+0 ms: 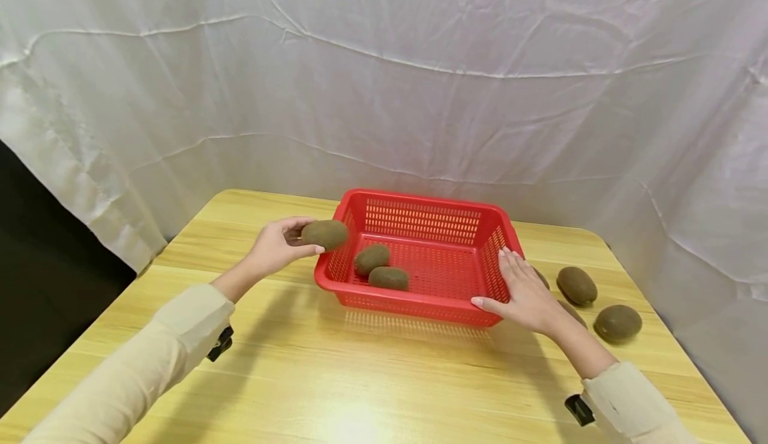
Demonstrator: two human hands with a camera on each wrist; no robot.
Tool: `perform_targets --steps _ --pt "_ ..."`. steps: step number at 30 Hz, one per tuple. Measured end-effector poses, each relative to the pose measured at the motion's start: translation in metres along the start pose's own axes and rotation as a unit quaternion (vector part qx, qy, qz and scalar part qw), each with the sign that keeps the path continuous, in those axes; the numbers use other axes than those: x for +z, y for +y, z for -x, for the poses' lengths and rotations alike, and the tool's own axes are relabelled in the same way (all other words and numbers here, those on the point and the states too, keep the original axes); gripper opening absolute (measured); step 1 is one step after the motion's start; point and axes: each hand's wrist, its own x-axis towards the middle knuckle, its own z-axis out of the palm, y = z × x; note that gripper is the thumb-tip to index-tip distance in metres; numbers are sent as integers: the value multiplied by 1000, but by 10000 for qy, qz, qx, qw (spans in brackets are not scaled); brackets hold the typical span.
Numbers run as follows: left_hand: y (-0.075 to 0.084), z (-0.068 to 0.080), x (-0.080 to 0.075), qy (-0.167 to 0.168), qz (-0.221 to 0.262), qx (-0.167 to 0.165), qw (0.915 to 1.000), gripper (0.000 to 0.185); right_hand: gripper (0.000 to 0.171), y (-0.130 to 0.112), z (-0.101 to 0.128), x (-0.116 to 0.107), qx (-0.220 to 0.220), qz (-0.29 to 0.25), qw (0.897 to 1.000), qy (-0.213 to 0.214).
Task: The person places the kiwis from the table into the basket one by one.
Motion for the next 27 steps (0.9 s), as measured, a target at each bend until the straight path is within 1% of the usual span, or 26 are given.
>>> perform_targets --steps 4,11,12,15,18,19,24,27 --pt "3 0 6 -144 210 9 9997 54 103 0 0 0 -4 10 10000 10" --pt "13 2 20 -187 274 -23 9994 55 103 0 0 0 -6 -7 10000 17" --pt "14 3 22 -131 254 -5 9996 55 103 0 0 0 -5 -9 10000 18" --pt "15 3 29 -159 255 94 9995 54 103 0 0 0 -8 -13 10000 16" --pt "15 3 36 -163 222 115 9996 52 103 0 0 0 -15 -12 10000 25" --pt "16 2 38 -228 242 125 9994 52 103 0 1 0 -12 -15 10000 27" --pt "19 1 50 -222 82 251 9994 50 103 0 1 0 -21 -19 10000 42" --pt "21 -1 57 -223 17 259 9994 50 103 0 1 0 -40 -2 10000 52"
